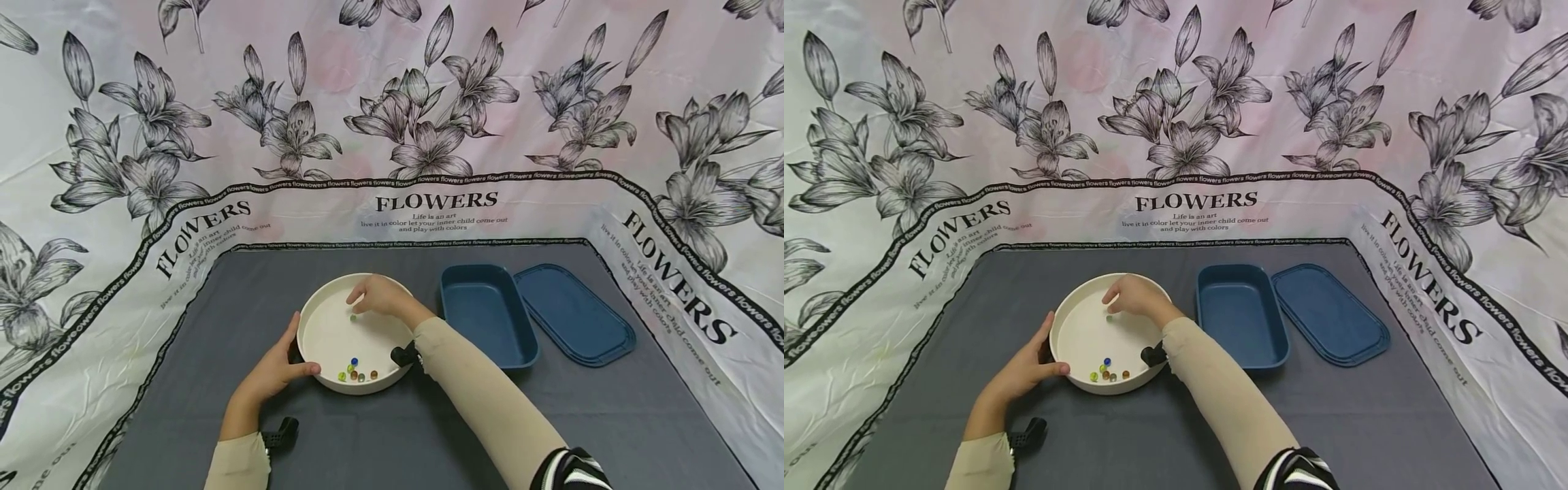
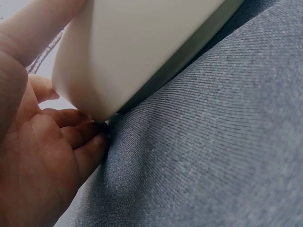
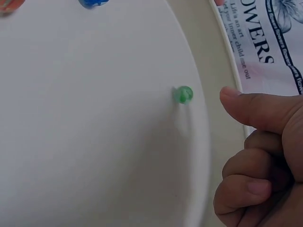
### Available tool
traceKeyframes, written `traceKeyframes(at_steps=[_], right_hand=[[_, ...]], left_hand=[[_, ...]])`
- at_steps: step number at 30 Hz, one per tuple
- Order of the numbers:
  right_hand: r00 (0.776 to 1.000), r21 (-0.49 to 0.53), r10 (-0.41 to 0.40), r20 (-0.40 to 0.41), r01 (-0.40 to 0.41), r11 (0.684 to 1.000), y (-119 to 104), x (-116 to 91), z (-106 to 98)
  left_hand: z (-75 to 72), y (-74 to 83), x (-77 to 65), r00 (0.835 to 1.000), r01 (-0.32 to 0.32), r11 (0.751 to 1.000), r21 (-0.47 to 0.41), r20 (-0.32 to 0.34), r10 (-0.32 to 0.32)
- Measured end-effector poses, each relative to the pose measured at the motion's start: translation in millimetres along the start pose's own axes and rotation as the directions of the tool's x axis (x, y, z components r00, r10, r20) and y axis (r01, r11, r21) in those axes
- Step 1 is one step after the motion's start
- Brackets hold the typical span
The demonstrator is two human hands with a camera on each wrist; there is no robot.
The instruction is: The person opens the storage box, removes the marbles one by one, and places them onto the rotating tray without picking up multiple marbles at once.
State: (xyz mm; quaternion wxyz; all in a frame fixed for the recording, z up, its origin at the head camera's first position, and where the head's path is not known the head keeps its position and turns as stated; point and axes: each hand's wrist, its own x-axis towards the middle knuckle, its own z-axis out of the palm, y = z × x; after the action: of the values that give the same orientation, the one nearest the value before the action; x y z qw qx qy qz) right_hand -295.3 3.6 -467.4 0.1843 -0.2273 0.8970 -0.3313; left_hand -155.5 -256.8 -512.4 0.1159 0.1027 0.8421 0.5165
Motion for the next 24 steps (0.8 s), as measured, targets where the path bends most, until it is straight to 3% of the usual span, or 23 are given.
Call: traceKeyframes(at_steps=[5, 9, 16, 24], right_hand=[[0.999, -0.040, -0.035, -0.031, 0.034, 0.999, -6.3, -13.1, -13.3], [0.993, -0.064, -0.051, -0.108, 0.045, 0.997, -4.8, -29.5, -26.8], [0.984, 0.006, -0.037, -0.176, 0.039, 0.999, 3.6, -59.4, -46.6], [0.970, 0.011, -0.004, -0.245, 0.007, 1.000, 8.7, -88.8, -62.3]], left_hand=[[-0.8, 0.7, 0.4, 1.000, 0.006, 1.000, 0.007, 0.001, -0.006], [0.2, 1.2, -1.1, 1.000, 0.013, 1.000, 0.029, -0.007, -0.013], [-5.3, 6.3, -1.8, 0.999, 0.021, 0.993, 0.113, -0.048, -0.015], [-13.9, 17.5, -1.6, 0.993, 0.086, 0.970, 0.228, -0.094, -0.065]])
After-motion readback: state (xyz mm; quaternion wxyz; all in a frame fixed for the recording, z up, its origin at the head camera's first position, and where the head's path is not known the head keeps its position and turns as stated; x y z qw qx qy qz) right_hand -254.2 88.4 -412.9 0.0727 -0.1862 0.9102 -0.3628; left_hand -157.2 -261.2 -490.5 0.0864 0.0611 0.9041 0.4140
